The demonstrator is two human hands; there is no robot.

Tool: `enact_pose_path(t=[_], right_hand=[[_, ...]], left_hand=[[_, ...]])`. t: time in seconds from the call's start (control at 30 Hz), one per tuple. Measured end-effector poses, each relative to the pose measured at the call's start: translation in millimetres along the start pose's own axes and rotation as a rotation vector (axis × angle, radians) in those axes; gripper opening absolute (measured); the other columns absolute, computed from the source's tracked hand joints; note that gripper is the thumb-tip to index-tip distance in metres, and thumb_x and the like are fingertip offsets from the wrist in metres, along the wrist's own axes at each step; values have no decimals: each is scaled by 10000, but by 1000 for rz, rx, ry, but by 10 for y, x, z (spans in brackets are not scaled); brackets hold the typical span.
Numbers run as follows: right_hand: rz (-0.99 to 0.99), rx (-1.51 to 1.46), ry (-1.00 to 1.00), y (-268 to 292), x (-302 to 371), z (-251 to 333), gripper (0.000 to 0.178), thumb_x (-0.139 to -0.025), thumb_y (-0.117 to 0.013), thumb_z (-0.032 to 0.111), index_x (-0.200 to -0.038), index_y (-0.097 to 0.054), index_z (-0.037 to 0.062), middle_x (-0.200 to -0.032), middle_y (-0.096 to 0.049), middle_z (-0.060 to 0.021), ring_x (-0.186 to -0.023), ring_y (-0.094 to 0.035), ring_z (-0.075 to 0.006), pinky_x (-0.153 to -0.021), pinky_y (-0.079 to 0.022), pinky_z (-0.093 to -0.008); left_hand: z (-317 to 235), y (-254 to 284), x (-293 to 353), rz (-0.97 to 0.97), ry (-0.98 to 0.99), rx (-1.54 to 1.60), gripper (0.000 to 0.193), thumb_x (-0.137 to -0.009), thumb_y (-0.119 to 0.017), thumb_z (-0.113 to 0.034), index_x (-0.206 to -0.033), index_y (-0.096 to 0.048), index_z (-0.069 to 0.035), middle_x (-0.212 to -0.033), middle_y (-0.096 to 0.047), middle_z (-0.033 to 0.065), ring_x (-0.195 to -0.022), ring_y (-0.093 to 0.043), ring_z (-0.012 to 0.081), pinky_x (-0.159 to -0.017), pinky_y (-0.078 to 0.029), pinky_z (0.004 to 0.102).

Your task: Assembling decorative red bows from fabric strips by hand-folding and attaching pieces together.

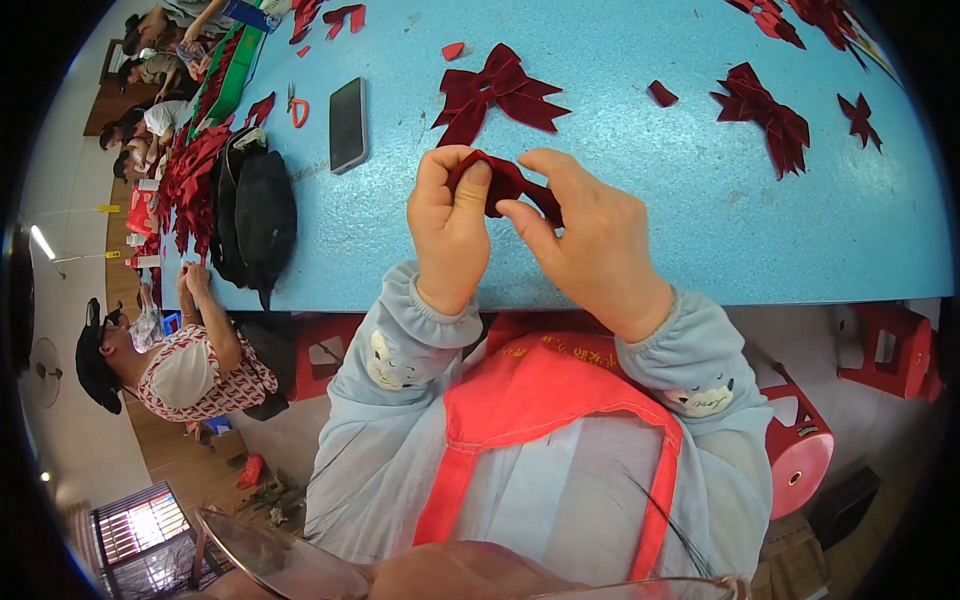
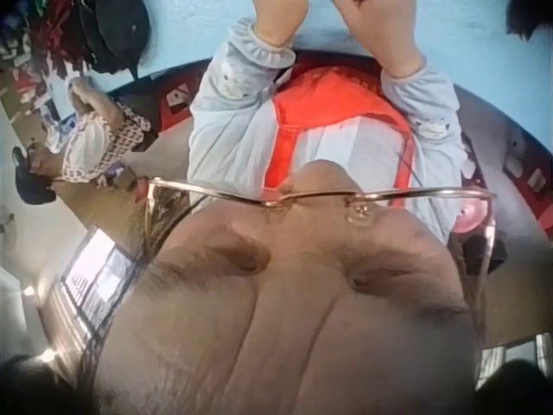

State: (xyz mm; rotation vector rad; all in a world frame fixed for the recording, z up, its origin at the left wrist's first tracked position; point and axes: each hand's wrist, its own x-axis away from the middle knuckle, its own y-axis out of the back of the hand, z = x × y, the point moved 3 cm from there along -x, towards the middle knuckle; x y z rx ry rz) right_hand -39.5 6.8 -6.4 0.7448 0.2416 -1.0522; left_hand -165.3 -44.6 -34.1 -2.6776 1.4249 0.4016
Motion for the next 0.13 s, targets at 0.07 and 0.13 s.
enact_pose_path(t=[0.07, 0.13], right_hand=[[-11, -16, -62, 38, 55, 22, 142, -788, -647, 50, -921, -611, 14, -736, -605, -93, -608, -593, -157, -509, -429, -253], [-55, -29, 32, 62, 99, -56, 375, -781, -674, 91, -1138, -562, 62, -871, -663, -99, -727, -656, -181, -634, -498, -225]], left_hand=[[-78, -62, 76, -46, 11, 81, 45, -874, -551, -39, -901, -519, -20, -800, -542, 43, -630, -502, 86, -544, -421, 220], [-142, -127, 157, -21, 0, 108, 43, -891, -541, -65, -907, -519, -32, -816, -553, 43, -633, -506, 102, -562, -428, 222]])
